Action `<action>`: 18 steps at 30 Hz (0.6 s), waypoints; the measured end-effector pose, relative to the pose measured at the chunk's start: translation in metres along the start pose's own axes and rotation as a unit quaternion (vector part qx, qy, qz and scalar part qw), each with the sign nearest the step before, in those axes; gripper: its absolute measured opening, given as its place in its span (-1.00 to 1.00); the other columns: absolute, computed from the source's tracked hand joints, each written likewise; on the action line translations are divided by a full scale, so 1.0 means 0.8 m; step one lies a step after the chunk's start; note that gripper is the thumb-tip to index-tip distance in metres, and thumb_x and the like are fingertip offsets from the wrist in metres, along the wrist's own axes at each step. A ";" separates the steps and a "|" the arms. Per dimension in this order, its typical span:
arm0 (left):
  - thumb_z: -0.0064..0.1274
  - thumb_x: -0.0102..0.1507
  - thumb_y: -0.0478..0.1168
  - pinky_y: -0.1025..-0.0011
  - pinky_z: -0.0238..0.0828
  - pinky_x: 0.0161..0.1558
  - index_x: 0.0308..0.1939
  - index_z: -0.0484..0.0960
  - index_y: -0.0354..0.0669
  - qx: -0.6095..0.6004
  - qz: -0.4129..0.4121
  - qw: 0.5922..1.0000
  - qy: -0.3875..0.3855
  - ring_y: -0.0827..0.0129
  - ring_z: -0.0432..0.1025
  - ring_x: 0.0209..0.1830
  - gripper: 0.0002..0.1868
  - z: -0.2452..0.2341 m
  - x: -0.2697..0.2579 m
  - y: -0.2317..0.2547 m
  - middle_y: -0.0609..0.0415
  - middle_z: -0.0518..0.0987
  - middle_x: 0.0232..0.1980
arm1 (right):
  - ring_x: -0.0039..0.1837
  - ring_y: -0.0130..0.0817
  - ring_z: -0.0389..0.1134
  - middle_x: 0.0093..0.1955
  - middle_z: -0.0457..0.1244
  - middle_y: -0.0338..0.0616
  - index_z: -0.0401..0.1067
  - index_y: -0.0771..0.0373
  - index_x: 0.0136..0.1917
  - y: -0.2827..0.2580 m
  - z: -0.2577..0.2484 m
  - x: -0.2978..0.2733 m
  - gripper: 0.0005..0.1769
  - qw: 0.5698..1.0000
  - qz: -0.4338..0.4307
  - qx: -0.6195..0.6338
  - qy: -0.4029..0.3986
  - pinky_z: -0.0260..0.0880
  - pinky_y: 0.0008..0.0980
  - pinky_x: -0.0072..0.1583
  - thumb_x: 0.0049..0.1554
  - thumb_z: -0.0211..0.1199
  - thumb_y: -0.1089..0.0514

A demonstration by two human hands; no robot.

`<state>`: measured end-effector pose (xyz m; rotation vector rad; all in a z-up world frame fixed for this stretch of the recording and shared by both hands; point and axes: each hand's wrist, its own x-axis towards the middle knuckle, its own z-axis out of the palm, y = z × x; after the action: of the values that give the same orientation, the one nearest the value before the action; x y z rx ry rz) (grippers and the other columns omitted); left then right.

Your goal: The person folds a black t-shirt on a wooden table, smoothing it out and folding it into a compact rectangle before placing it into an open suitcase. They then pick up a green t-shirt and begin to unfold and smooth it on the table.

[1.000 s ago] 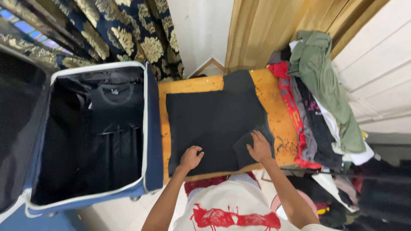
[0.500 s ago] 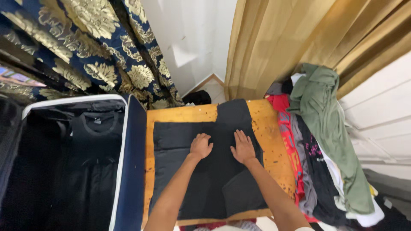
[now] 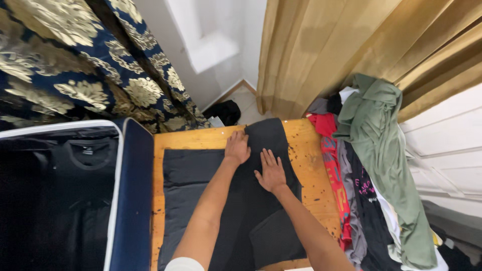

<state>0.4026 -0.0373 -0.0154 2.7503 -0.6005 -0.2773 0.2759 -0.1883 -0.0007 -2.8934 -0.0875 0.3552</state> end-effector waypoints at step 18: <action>0.20 0.16 -0.05 0.09 0.21 0.33 0.17 0.58 -0.29 -0.003 -0.005 1.000 -0.002 0.09 0.20 0.44 -0.44 0.031 0.046 0.022 -0.03 0.39 0.40 | 0.72 -0.15 -0.35 0.73 -0.29 -0.06 -0.13 0.31 0.63 0.008 -0.004 0.004 -0.04 0.998 0.001 0.043 -0.056 -0.25 0.04 0.59 0.17 0.19 -0.15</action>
<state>0.4226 -0.0747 -0.0366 2.7483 -0.5868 -0.2862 0.2797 -0.1950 0.0004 -2.7885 -0.0851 0.5082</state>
